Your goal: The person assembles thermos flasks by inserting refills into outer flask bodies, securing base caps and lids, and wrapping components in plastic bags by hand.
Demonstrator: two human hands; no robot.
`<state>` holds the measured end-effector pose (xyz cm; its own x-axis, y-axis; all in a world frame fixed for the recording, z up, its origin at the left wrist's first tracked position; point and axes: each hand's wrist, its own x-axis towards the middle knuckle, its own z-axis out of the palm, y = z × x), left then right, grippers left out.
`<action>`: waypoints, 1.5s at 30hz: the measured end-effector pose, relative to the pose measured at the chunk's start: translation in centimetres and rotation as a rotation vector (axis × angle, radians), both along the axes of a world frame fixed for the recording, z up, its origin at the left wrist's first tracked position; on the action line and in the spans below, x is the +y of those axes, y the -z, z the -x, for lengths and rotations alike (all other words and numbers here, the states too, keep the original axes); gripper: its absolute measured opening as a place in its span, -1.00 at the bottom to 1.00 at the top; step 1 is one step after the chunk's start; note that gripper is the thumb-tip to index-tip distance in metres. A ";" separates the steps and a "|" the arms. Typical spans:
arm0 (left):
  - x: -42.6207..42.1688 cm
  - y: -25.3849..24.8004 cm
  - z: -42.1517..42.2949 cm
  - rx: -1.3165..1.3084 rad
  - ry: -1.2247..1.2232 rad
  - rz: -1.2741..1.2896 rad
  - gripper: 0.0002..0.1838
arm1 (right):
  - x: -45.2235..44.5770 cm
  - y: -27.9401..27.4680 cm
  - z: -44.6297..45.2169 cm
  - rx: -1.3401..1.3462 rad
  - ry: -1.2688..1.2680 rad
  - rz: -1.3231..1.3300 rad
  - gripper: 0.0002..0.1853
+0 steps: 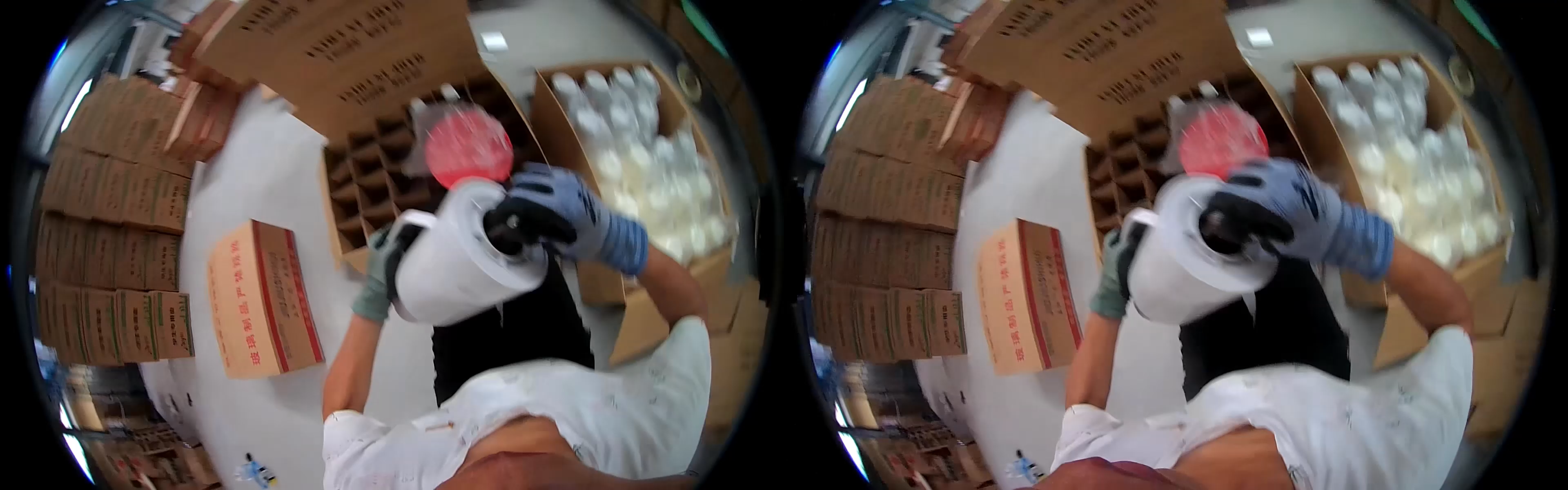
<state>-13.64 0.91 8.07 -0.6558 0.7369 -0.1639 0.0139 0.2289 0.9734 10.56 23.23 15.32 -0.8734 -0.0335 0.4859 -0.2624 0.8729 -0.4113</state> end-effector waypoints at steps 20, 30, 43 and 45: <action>2.2 -9.6 0.0 1.043 0.289 -0.355 -0.49 | 7.0 12.3 -1.7 -0.146 0.201 1.562 -0.84; 3.0 -4.5 -5.4 1.133 0.776 -0.189 -0.15 | 12.2 23.0 2.0 -0.284 0.669 1.207 -0.67; 14.2 5.3 5.5 0.213 0.336 0.028 -0.05 | 10.2 17.5 15.9 -0.355 0.142 1.091 -0.49; 18.3 9.8 6.8 0.157 0.390 -0.198 -0.13 | 9.9 16.2 16.4 -0.353 -0.021 1.069 -0.53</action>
